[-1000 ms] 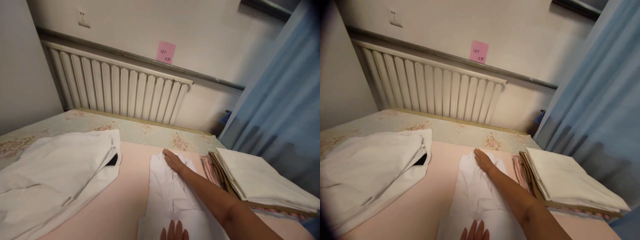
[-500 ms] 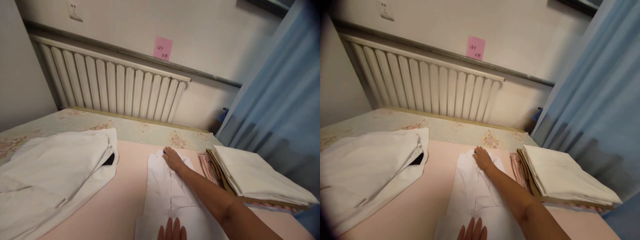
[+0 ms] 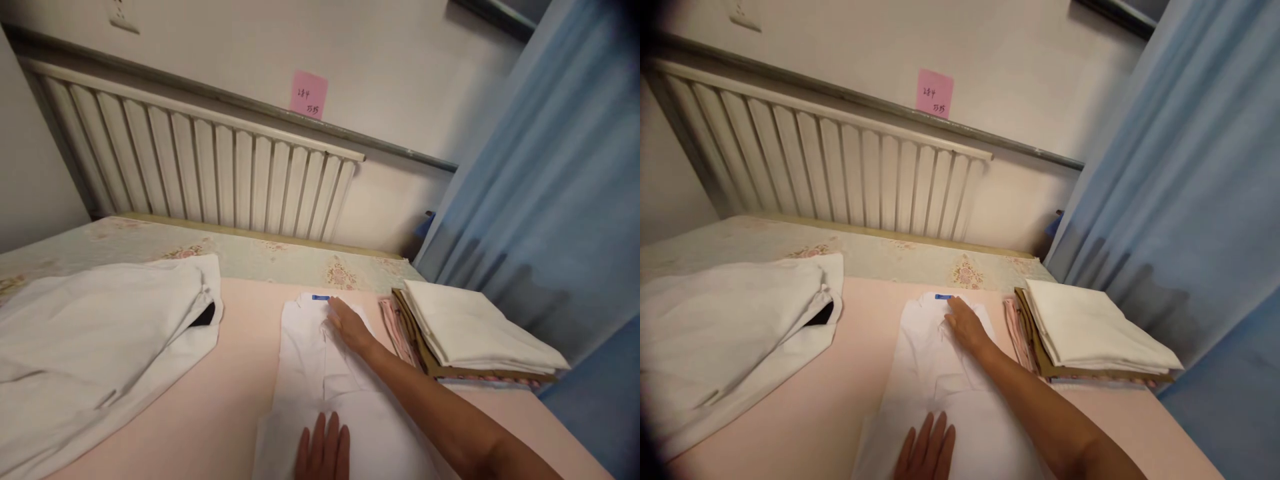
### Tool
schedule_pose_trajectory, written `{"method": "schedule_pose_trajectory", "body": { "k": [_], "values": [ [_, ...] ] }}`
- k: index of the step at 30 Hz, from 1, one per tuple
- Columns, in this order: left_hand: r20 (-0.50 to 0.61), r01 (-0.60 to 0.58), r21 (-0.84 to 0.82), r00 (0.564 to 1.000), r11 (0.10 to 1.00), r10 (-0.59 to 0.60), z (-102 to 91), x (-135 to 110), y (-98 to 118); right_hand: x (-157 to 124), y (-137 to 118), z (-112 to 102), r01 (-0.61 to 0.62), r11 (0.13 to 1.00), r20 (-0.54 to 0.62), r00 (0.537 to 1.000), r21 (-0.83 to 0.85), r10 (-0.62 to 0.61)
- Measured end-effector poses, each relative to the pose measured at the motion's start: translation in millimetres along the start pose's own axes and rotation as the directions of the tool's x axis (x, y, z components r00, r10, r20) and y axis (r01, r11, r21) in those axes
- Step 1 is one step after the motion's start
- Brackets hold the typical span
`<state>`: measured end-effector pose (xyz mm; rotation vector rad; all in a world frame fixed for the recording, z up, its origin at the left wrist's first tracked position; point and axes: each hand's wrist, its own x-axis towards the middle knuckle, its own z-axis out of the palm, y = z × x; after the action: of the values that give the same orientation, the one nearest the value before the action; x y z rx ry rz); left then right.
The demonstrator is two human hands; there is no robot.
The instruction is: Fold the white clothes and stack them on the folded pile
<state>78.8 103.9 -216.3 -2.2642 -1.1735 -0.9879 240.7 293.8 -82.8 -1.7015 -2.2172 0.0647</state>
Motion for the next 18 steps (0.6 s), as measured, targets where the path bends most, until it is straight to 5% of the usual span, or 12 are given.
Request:
{"method": "schedule_pose_trajectory", "body": {
  "k": [2, 5, 9, 18],
  "values": [
    [-0.009, -0.087, -0.020, 0.996, 0.996, 0.087, -10.1, 7, -5, -55, -10, -11, 0.072, 0.997, -0.003, 0.997, 0.016, -0.072],
    [0.010, -0.039, -0.051, 0.999, 0.998, 0.039, -27.2, 17, -5, -143, -26, -22, 0.324, 0.946, -0.031, 0.946, 0.020, -0.323],
    [0.103, -0.026, -0.053, 0.994, 0.998, 0.031, -45.8, 21, -1, -224, -35, -26, 0.376, 0.927, 0.080, 0.924, -0.010, -0.374],
    [0.380, 0.061, -0.064, 0.925, 0.996, -0.033, -68.5, 26, 1, -251, -3, -24, 0.178, 0.984, 0.023, 0.984, -0.017, -0.178]
  ]
}}
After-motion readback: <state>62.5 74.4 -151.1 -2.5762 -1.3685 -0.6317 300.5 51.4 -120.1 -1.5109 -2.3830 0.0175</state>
